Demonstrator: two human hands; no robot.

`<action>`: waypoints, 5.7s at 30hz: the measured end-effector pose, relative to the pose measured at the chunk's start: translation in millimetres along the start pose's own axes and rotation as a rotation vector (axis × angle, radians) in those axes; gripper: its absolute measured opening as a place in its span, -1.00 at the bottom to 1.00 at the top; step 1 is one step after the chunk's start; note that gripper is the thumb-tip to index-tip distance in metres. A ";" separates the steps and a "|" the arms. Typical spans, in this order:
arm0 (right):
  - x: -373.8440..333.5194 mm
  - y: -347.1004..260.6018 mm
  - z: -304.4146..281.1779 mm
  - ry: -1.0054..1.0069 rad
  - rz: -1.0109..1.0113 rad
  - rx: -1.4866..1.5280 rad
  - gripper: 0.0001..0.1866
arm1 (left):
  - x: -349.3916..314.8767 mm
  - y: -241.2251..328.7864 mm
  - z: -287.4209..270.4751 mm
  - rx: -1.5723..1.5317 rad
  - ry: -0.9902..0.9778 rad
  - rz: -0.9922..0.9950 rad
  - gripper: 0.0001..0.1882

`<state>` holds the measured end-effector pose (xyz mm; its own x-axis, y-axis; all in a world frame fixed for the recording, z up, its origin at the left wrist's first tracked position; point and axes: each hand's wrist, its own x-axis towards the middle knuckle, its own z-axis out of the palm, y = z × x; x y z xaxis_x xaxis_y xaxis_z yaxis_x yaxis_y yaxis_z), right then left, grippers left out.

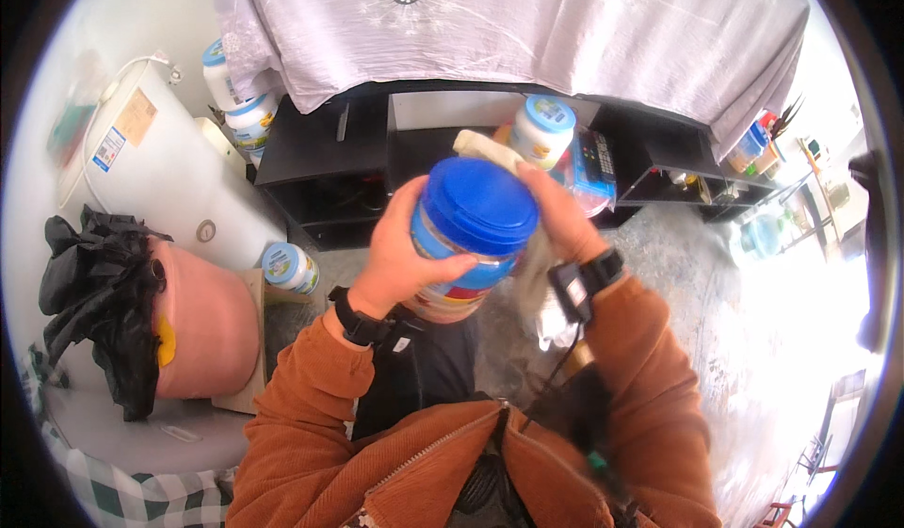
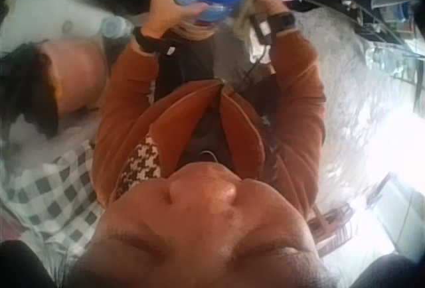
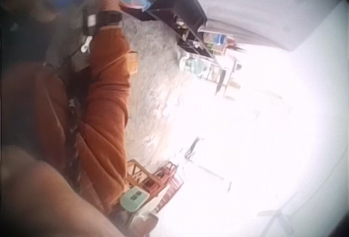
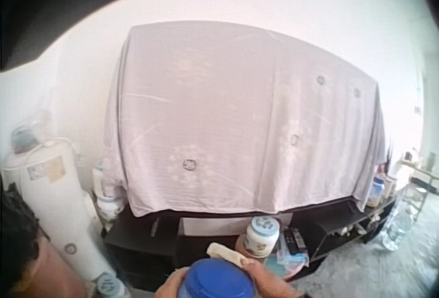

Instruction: The person wipes several plastic containers and a yellow box with a cloth, then wipes the shelf surface. The person handles the items one at a time, moving them aside to clean the shelf and returning them afterward.

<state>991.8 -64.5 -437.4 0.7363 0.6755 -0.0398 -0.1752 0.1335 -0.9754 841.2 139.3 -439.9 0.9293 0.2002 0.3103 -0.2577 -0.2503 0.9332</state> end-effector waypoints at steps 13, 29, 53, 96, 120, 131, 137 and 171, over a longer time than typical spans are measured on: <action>-99.1 67.2 40.9 0.129 -0.569 -0.652 -0.57 | 28.6 -21.7 0.1 -0.116 0.247 -0.228 -0.16; -68.1 61.3 50.8 0.147 -0.842 -1.058 -0.55 | 36.5 -50.3 15.5 0.013 0.242 -0.221 -0.17; -99.0 23.0 -40.2 0.208 -0.500 -0.493 -0.04 | 8.4 -13.0 74.6 0.154 -0.068 0.128 0.09; -117.5 92.4 81.2 -0.089 0.143 0.183 -0.34 | 45.9 -37.3 90.4 0.100 -0.117 -0.024 -0.04; -141.3 -36.2 -51.1 0.164 -0.052 0.399 -0.59 | 44.5 -38.9 71.4 -0.065 -0.146 -0.124 -0.01; -69.2 -21.8 5.4 0.410 -0.781 -0.966 -0.54 | 40.4 -36.6 86.8 0.071 -0.086 -0.020 -0.03; -85.4 2.6 16.1 0.467 -0.962 -1.112 -0.55 | 40.7 -35.5 80.8 0.048 -0.118 -0.002 -0.09; -101.7 115.1 -77.2 0.234 -0.099 0.224 -0.83 | 52.0 -24.8 55.4 -0.009 -0.268 0.066 -0.21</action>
<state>947.2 -173.8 -562.4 0.8823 0.4701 -0.0215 -0.2156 0.3634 -0.9064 910.7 103.5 -456.9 0.9470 -0.0745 0.3123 -0.3210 -0.2463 0.9145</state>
